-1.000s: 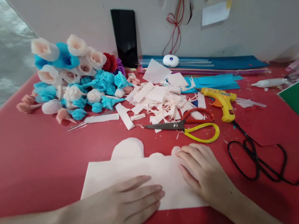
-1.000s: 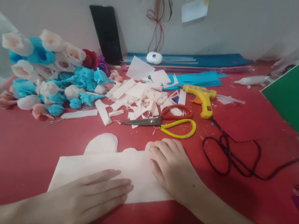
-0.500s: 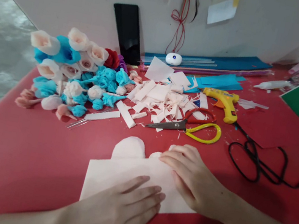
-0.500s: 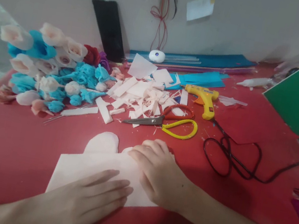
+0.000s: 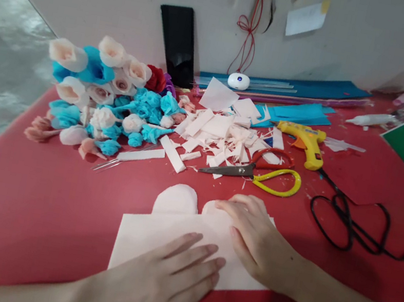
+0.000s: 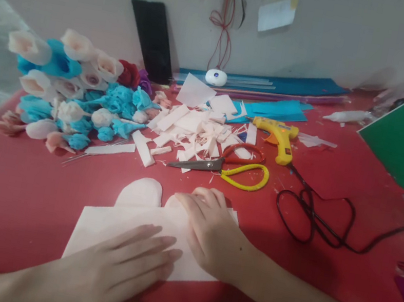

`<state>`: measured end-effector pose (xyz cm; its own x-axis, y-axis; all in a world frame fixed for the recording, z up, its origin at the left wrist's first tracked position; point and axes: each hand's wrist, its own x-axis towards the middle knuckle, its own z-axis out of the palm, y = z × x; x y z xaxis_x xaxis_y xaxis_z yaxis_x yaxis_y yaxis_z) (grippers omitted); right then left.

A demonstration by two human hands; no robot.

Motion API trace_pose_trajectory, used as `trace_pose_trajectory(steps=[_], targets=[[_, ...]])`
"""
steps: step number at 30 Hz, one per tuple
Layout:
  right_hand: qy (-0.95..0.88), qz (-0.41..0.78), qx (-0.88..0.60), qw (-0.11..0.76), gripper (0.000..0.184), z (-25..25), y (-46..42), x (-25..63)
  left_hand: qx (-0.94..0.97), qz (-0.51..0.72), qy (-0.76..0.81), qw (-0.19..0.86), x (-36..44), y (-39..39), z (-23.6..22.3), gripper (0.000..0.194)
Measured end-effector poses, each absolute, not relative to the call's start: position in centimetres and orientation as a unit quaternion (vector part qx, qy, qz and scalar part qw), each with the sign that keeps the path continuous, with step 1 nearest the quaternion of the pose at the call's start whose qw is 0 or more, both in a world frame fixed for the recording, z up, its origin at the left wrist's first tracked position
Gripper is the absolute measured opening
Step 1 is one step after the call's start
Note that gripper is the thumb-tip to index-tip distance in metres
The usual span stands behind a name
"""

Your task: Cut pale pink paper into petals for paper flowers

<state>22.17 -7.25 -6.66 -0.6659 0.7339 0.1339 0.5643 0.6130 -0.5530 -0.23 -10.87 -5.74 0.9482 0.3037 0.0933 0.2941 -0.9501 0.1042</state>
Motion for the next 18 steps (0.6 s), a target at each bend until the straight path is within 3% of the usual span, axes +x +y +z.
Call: trace_pose_trajectory(steps=[6,11,18], targets=[[-0.877,0.214,-0.379,0.205,0.043,-7.1,-7.3,22.3,0.966,0.027,0.252,0.060,-0.6,-10.0,-5.6,0.051],[-0.877,0.177,-0.382,0.230,0.037,-7.5,-7.3,22.4,0.961,0.012,0.259,0.092,-0.7,-9.6,-5.7,0.047],[-0.927,0.088,-0.281,0.233,0.028,-6.9,-8.0,22.0,0.959,0.041,0.258,0.110,-0.7,-9.5,-5.1,0.045]])
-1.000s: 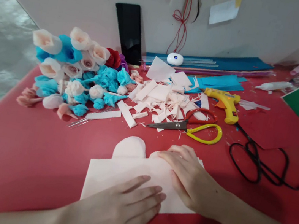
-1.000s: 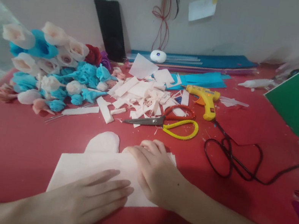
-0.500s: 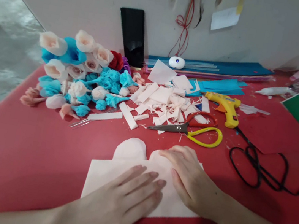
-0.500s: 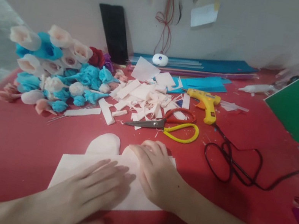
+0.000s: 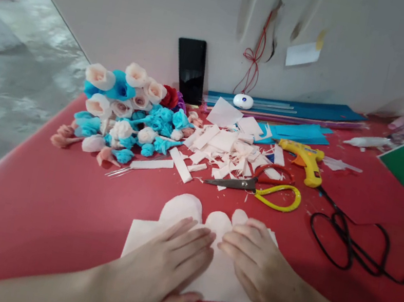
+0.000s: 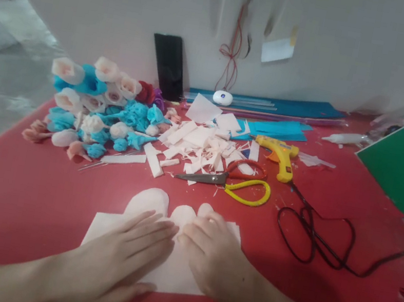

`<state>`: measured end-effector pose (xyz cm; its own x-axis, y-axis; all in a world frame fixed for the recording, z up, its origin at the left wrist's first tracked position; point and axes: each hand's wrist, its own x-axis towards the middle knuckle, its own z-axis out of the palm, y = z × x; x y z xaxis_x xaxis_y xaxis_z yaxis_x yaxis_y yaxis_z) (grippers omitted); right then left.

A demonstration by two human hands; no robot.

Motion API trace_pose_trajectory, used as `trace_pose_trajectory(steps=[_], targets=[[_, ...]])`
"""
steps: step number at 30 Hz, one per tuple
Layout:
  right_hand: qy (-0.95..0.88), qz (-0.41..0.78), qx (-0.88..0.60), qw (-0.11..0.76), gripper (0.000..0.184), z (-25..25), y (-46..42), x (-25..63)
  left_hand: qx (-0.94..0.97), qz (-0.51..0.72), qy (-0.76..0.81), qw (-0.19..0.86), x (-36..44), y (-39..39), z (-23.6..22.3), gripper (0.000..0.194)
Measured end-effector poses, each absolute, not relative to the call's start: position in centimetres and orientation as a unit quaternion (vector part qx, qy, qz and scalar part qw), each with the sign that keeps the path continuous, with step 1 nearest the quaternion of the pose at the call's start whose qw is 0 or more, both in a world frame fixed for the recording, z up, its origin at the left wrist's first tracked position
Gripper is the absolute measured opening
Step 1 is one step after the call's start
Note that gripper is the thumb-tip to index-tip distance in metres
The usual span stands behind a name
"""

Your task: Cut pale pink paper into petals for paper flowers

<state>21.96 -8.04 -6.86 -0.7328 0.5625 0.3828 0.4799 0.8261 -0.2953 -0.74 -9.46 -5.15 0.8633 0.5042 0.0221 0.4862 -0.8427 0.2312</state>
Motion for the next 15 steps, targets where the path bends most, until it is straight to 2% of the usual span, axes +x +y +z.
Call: trace_pose_trajectory(steps=[5,9,12,15], targets=[[-0.924,0.118,-0.267,0.247,0.027,-7.2,-8.4,21.9,0.961,0.058,0.244,0.112,-0.7,-9.2,-5.1,0.043],[-0.918,0.123,-0.272,0.260,0.028,-7.2,-8.3,22.0,0.958,0.114,0.242,0.103,-1.1,-8.4,-4.8,0.030],[-0.915,0.116,-0.277,0.269,0.030,-7.2,-8.3,21.9,0.939,0.183,0.292,0.024,-3.2,-7.2,-4.1,0.019],[-0.915,0.110,-0.273,0.275,0.030,-7.2,-8.2,21.8,0.891,0.120,0.422,-0.115,-6.7,-5.9,-3.6,0.018]])
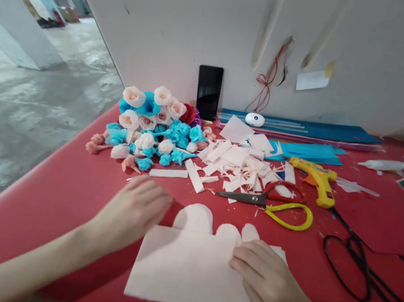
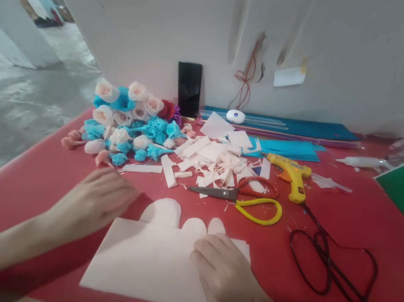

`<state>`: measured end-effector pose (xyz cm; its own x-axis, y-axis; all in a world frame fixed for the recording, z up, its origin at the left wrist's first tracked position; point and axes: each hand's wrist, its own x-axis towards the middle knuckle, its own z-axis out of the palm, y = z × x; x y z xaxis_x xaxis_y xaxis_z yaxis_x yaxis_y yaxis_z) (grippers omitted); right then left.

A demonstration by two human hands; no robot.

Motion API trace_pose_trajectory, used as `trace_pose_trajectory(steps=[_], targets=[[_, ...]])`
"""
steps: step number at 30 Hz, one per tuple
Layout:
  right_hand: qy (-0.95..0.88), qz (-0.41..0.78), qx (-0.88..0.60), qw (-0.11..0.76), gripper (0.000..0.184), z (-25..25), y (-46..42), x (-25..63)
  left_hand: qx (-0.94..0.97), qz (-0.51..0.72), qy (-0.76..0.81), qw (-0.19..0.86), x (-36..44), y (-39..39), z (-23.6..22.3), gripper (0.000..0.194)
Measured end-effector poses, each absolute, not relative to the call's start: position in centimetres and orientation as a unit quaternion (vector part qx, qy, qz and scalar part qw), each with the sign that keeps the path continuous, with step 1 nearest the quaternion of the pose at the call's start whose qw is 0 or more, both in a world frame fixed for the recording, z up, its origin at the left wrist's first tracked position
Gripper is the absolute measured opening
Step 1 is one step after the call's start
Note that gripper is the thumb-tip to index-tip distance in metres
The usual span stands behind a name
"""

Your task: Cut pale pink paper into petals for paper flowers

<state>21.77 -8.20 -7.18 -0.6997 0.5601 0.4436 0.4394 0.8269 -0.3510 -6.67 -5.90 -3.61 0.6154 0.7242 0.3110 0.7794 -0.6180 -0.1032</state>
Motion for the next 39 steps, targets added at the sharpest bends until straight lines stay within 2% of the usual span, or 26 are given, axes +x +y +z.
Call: trace_pose_trajectory(steps=[3,8,27,35,39], targets=[[-0.914,0.108,-0.270,0.282,0.029,-7.1,-8.2,21.7,-0.842,-0.015,-0.486,0.235,-9.5,-5.3,-3.3,0.023],[-0.918,0.122,-0.271,0.264,0.027,-7.0,-8.2,21.7,-0.797,0.110,-0.533,0.260,-10.2,-5.8,-2.9,0.031],[-0.922,0.100,-0.270,0.258,0.027,-7.0,-8.1,21.7,-0.806,0.167,-0.522,0.223,-10.4,-5.9,-2.6,0.029],[-0.920,0.101,-0.275,0.259,0.028,-7.0,-8.2,21.5,-0.802,0.213,-0.521,0.201,-10.1,-7.6,-0.5,0.033],[-0.920,0.092,-0.276,0.261,0.029,-7.0,-8.2,21.6,-0.794,0.191,-0.546,0.185,-10.0,-7.6,-0.3,0.031]])
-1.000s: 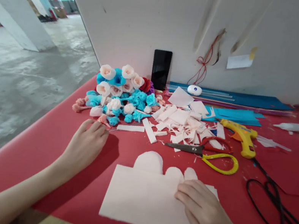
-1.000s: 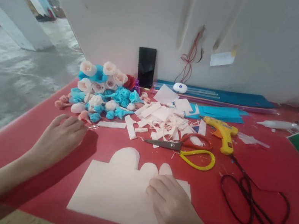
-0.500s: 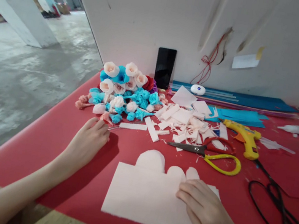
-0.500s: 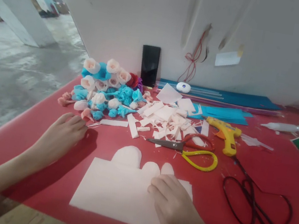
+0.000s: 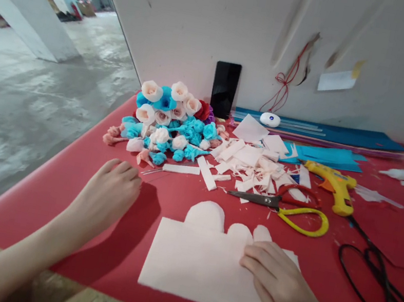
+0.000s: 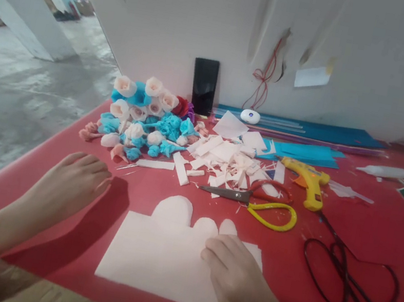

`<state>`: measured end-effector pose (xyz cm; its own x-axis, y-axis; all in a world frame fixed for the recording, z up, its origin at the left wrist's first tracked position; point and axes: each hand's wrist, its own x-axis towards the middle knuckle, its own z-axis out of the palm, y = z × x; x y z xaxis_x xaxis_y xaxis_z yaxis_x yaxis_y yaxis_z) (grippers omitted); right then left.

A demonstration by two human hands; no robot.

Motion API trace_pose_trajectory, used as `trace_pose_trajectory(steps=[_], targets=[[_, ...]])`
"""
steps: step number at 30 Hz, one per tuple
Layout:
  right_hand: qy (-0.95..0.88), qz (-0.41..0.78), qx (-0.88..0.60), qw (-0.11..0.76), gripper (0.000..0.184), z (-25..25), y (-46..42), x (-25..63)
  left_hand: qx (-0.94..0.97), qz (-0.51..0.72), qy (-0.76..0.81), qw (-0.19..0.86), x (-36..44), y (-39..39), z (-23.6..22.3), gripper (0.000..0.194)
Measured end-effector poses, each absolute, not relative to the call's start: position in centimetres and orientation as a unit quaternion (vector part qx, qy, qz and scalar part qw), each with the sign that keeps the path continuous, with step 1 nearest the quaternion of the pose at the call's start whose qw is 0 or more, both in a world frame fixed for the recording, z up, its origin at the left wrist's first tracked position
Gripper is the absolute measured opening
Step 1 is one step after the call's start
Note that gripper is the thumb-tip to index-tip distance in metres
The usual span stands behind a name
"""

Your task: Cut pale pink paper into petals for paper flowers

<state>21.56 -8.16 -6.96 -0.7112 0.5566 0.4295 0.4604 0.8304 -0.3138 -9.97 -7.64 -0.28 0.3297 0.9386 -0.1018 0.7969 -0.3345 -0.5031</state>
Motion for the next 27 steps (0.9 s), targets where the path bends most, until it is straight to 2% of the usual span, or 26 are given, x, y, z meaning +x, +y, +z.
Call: trace_pose_trajectory(steps=[7,17,27], targets=[[-0.919,0.083,-0.278,0.267,0.029,-6.7,-8.1,21.3,-0.796,0.182,-0.559,0.144,-9.7,-7.0,-0.9,0.029],[-0.918,0.090,-0.282,0.264,0.029,-7.2,-8.1,21.6,-0.793,0.188,-0.552,0.175,-10.5,-5.8,-2.1,0.026],[-0.920,0.099,-0.283,0.253,0.029,-6.9,-8.2,21.5,-0.807,0.200,-0.524,0.184,-9.6,-6.5,-1.4,0.029]])
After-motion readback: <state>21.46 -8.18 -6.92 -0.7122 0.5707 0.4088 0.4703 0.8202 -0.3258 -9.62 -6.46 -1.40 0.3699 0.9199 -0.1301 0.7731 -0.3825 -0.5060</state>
